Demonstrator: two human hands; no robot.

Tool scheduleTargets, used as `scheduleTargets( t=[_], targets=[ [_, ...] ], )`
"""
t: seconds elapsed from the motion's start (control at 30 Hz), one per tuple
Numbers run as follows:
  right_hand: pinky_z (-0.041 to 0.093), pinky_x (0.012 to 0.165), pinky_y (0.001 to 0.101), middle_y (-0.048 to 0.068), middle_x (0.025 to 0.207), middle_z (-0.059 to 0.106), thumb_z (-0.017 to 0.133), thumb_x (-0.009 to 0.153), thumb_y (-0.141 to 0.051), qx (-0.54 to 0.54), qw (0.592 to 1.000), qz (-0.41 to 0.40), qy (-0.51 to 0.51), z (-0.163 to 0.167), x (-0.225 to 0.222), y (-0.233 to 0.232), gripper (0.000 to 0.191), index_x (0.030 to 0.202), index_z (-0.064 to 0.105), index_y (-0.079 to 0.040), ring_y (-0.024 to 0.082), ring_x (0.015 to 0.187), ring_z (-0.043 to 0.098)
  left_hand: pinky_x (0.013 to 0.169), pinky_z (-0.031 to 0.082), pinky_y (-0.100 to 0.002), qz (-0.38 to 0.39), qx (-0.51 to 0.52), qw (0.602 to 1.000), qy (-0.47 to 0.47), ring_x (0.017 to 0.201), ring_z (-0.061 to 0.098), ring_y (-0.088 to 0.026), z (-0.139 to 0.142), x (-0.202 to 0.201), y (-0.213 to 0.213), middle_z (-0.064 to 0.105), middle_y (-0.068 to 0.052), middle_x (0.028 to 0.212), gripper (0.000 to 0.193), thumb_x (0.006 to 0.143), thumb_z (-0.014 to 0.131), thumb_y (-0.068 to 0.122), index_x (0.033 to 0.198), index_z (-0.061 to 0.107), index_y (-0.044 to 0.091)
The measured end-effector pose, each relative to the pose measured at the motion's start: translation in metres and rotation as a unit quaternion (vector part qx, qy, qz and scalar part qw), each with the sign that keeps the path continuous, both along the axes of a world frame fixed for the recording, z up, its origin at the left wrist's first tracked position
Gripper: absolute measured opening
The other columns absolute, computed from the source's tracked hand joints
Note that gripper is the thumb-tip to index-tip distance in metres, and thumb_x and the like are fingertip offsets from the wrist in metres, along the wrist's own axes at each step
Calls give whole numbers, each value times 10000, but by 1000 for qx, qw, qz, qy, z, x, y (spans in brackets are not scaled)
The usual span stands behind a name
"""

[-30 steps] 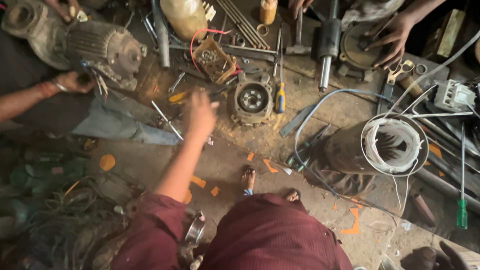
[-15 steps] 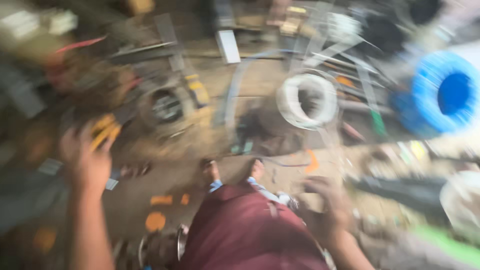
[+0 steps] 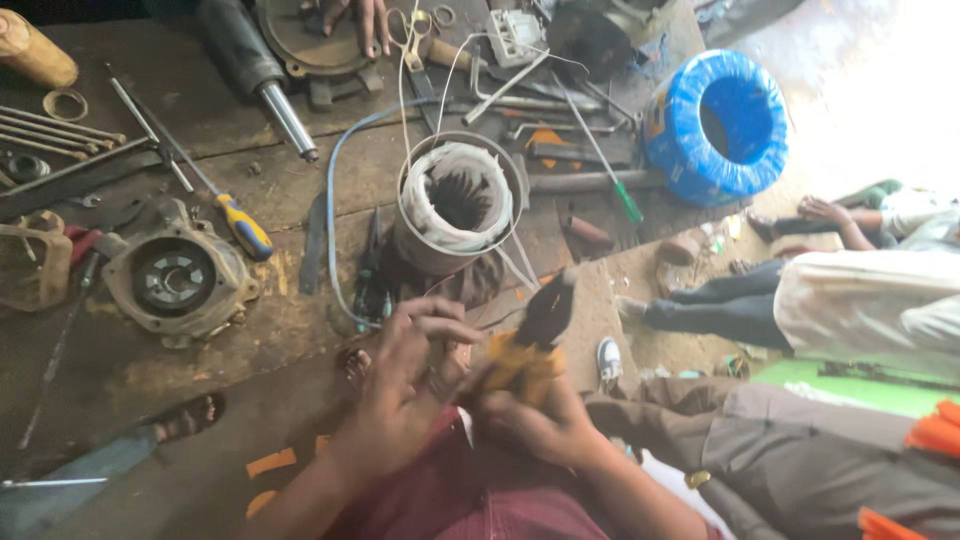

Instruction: The person wraps white wire around a cylindrical motor armature set in a can on a cluttered workbench, twisting and securing the wire ends by hand. They briefly use pliers to grip and cut the wire and pick up scissors before returning to hand-winding and tightening the wire.

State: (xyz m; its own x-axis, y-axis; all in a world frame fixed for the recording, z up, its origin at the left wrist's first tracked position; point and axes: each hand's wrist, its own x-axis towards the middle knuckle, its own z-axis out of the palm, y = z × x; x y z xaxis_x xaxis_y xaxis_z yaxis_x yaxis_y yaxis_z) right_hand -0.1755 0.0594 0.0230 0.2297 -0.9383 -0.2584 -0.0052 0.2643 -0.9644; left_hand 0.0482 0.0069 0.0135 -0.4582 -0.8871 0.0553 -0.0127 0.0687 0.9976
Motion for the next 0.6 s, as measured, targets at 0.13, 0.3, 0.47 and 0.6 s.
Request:
scheduleTargets(
  t=[0.13, 0.3, 0.47, 0.6],
  targets=[
    [592, 775, 350, 133, 1025, 739, 605, 996, -119, -37, 998, -50, -30, 2, -62, 15, 229, 1132, 669, 53, 180, 872, 721, 1040, 517, -343, -78, 176, 980, -52, 1239, 639, -199, -22, -31, -9, 665, -116, 1291, 440, 995, 598, 400, 1300, 624, 85],
    [535, 731, 318, 81, 1046, 683, 631, 937, -86, 8, 980, -174, 101, -5, -101, 9, 291, 1209, 591, 11, 130, 827, 640, 1180, 289, -375, -148, 206, 967, -38, 1498, 319, -224, -57, -85, -18, 396, -75, 1579, 701, 996, 627, 388, 1561, 329, 100],
    [538, 782, 317, 79, 1118, 704, 649, 949, -63, 14, 985, -156, 74, -10, -115, 2, 215, 1135, 579, 21, 130, 854, 633, 1155, 385, -359, -93, 271, 949, 131, 1437, 443, -206, -76, -116, -20, 484, -60, 1497, 614, 960, 622, 423, 1443, 520, 59],
    [520, 692, 314, 103, 1133, 738, 652, 934, -64, 28, 992, -81, 91, -27, -129, -15, 229, 1149, 610, 4, 135, 843, 652, 1054, 446, -342, -4, 277, 959, 55, 1171, 571, -176, -75, -106, -2, 667, -104, 1257, 421, 1033, 581, 398, 1207, 700, 34]
  ],
)
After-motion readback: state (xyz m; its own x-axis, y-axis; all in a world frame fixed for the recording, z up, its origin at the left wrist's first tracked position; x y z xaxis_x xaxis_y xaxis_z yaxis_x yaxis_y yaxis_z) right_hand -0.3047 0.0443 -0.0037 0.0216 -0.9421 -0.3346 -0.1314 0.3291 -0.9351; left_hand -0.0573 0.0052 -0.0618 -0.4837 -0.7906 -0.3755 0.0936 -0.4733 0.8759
